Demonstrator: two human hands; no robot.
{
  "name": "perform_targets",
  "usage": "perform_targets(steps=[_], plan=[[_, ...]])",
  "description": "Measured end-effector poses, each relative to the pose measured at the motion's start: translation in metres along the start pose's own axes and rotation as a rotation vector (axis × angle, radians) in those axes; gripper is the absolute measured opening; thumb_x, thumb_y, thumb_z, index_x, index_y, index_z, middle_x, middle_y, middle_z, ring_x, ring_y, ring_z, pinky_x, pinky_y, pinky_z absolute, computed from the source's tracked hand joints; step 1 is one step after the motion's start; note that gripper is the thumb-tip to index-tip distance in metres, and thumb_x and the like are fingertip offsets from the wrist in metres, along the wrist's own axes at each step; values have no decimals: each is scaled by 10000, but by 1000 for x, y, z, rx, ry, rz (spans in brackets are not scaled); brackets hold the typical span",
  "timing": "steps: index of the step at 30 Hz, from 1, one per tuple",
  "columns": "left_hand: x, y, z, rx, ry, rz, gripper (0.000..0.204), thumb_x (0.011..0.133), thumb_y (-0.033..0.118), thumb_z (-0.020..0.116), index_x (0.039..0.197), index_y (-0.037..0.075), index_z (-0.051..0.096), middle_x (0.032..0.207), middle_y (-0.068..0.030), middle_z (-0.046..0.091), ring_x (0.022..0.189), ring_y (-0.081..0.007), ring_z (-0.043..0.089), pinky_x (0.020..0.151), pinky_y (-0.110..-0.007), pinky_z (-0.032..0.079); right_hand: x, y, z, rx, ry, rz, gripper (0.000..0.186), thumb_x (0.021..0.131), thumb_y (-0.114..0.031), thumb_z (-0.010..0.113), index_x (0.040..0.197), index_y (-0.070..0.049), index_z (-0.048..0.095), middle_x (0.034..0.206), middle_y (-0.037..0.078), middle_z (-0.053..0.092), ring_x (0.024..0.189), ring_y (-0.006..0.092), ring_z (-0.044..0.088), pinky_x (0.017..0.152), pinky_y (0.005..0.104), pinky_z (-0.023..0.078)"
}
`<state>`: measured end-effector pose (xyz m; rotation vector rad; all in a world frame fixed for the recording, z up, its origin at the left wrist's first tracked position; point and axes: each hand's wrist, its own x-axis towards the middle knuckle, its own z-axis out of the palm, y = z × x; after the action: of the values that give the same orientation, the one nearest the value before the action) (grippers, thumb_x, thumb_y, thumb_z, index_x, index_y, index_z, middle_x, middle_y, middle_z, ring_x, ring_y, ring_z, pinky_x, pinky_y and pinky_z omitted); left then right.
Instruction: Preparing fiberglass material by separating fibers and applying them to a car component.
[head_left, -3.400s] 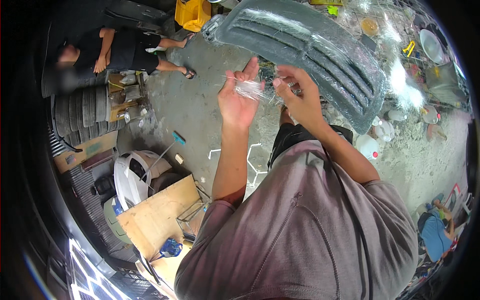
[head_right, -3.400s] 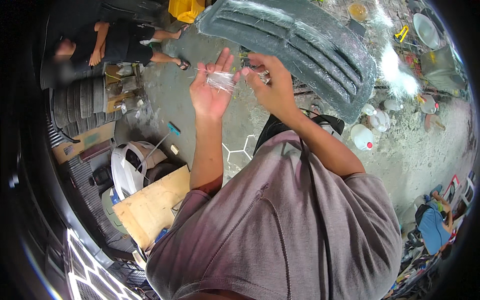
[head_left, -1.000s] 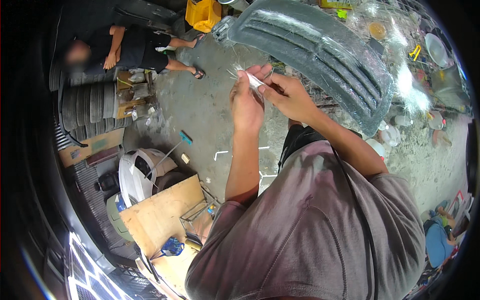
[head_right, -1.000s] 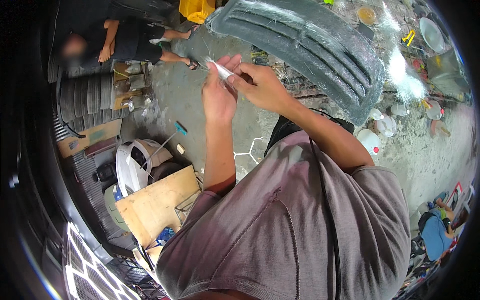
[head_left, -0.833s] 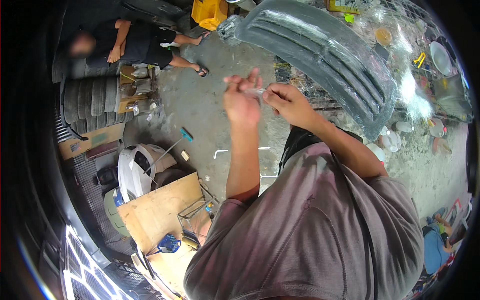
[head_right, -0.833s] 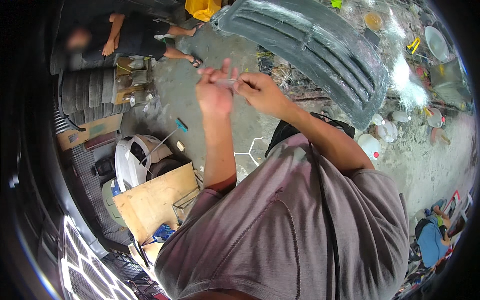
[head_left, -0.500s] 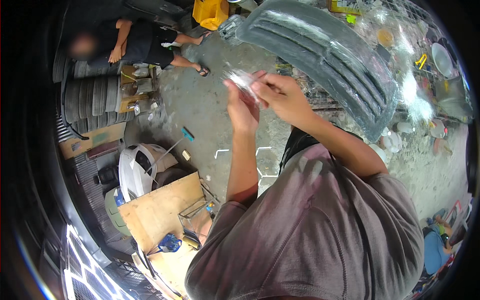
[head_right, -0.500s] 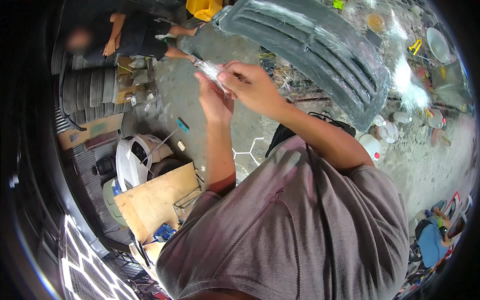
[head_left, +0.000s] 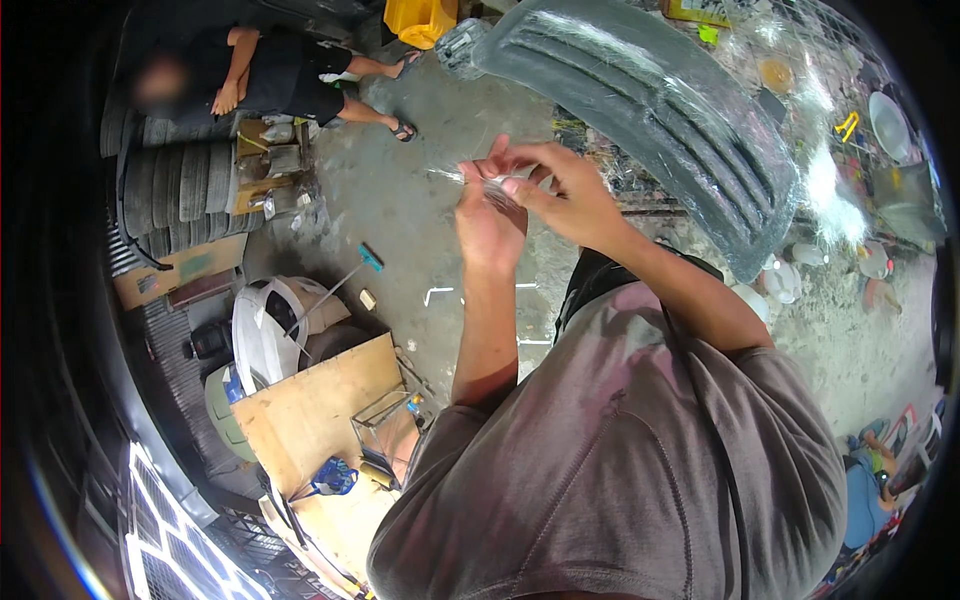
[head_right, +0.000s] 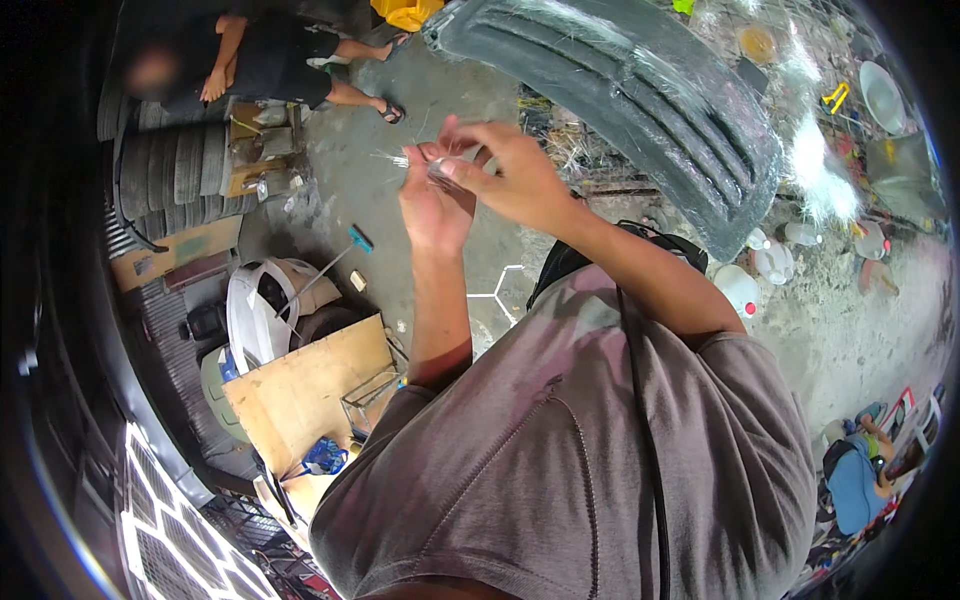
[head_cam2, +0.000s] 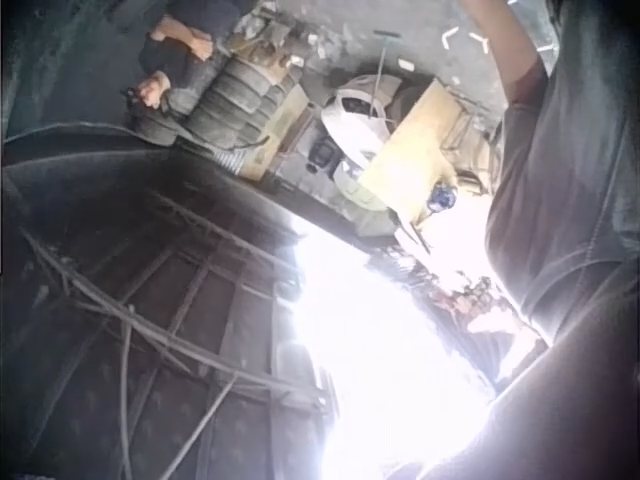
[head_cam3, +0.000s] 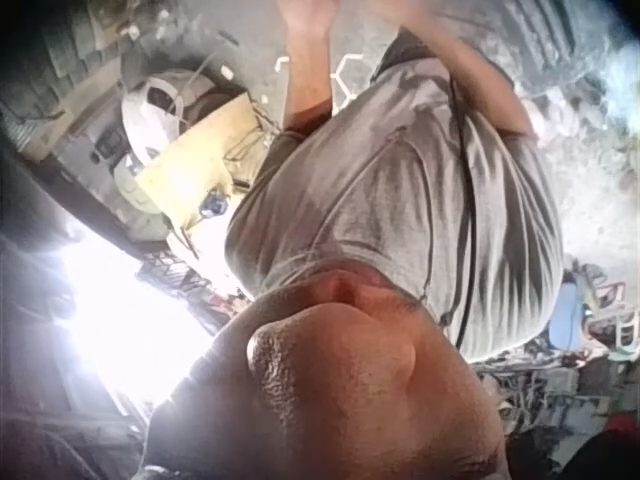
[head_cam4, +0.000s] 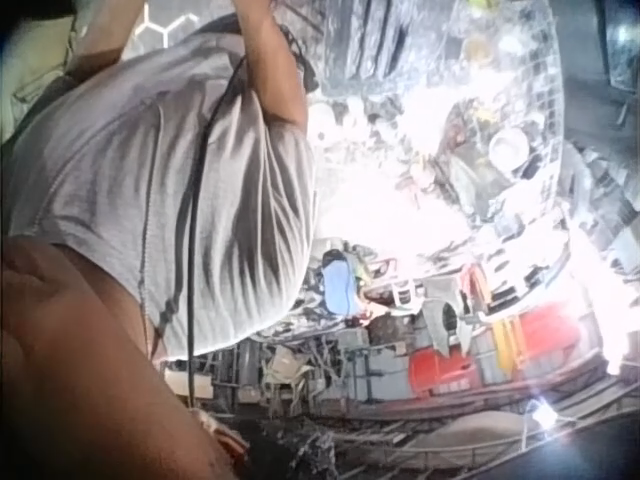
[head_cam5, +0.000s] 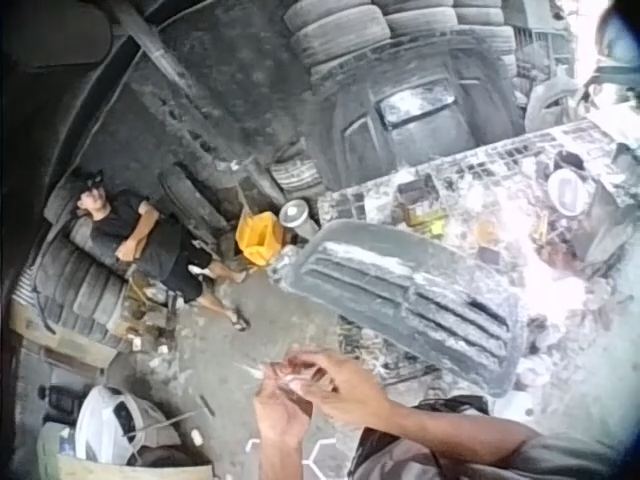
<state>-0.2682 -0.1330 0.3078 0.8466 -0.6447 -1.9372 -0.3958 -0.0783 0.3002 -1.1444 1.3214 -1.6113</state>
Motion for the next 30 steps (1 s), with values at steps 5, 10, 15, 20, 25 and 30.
perform_targets(steps=[5, 10, 15, 20, 25, 30], plan=[[0, -3, 14, -18, -71, -60, 576, 997, 512, 511, 1316, 34, 473, 1417, -129, 469, 1343, -269, 401, 1150, -486, 279, 0, 15, -4, 106, -70, 172, 188, 948, -179, 678, 1045, -18, 694, 771, 24, 652, 688, 86, 580, 617, 244, 455], [7, 6, 3, -58, -179, -45, 521, 999, 386, 557, 1348, 8, 467, 1369, -147, 493, 1309, -273, 437, 1123, -453, 310, -4, 31, -23, 324, -32, 299, 185, 979, -161, 641, 1027, 12, 686, 772, 4, 638, 665, 72, 549, 620, 237, 457], [15, -11, -2, 304, -27, 58, 454, 939, 104, 654, 1338, -8, 469, 1194, -99, 599, 1110, -217, 566, 995, -394, 424, -4, 36, -27, 292, 58, 227, 150, 964, -129, 655, 1031, 3, 681, 805, 4, 642, 691, 63, 550, 630, 238, 462], [20, -39, -6, 435, 84, 63, 437, 919, 69, 683, 1314, 4, 508, 1133, -81, 620, 1027, -171, 588, 898, -324, 450, -9, 49, -29, 138, 169, 148, 137, 933, -98, 683, 1035, -8, 676, 818, 6, 651, 743, 62, 568, 668, 242, 485], [17, -43, -93, 358, 175, -152, 477, 990, 356, 581, 1335, 29, 535, 1164, -92, 608, 1017, -186, 575, 905, -350, 436, -40, 79, -86, -54, 330, 191, 170, 907, -137, 677, 1024, -16, 697, 817, 92, 702, 733, 141, 639, 700, 301, 522], [-59, -28, -319, 181, 754, -252, 439, 976, 455, 528, 1187, 83, 625, 946, 3, 617, 854, -130, 553, 831, -319, 410, -63, 108, -207, -339, 640, 434, 222, 921, -212, 678, 1067, -48, 714, 861, 111, 721, 778, 168, 663, 729, 318, 529]])
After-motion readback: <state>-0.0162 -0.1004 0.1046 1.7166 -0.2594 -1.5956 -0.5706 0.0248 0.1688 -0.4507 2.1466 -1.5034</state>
